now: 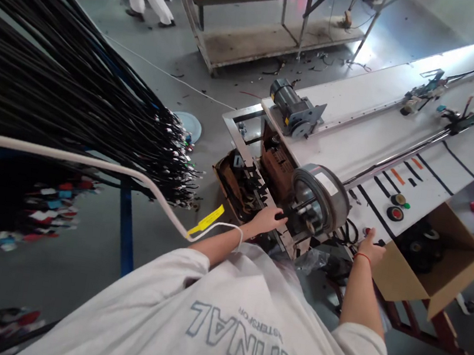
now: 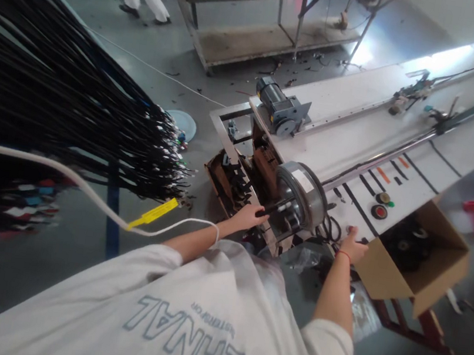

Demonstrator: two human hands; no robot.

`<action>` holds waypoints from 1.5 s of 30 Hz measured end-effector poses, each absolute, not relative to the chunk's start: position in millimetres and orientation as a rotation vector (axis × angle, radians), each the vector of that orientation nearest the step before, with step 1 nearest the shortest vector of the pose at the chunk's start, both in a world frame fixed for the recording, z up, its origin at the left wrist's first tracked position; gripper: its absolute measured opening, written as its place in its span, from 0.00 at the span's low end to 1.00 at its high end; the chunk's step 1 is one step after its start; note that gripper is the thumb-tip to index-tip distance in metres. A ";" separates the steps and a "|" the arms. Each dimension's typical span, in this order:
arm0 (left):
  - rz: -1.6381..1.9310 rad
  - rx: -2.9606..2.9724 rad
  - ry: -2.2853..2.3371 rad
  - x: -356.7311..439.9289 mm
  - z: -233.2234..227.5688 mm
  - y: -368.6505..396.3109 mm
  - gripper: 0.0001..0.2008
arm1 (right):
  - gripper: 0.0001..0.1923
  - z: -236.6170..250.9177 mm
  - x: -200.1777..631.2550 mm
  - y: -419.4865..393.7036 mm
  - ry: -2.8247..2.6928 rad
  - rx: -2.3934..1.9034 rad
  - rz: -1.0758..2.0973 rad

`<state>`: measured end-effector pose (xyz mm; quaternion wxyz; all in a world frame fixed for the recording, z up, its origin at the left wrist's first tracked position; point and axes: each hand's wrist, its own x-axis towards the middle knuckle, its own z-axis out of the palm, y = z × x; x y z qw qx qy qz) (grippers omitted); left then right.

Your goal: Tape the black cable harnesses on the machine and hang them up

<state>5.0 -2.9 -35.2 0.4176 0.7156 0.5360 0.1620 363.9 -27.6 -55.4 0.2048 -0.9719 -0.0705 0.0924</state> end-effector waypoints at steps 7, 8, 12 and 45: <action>0.148 1.766 1.251 -32.4 -73.9 -13.2 0.14 | 0.39 -54.1 363.1 -28.0 -0.201 -2.716 0.251; 0.075 1.763 1.245 -37.4 -79.0 -14.4 0.13 | 0.39 -54.0 363.2 -28.0 -0.200 -2.717 0.250; -0.094 1.761 1.270 -56.0 -90.7 -21.2 0.08 | 0.37 -54.7 364.8 -27.7 -0.189 -2.716 0.263; 0.481 1.725 1.262 7.5 -30.1 -1.4 0.12 | 0.37 -48.2 361.3 -29.4 -0.185 -2.666 0.304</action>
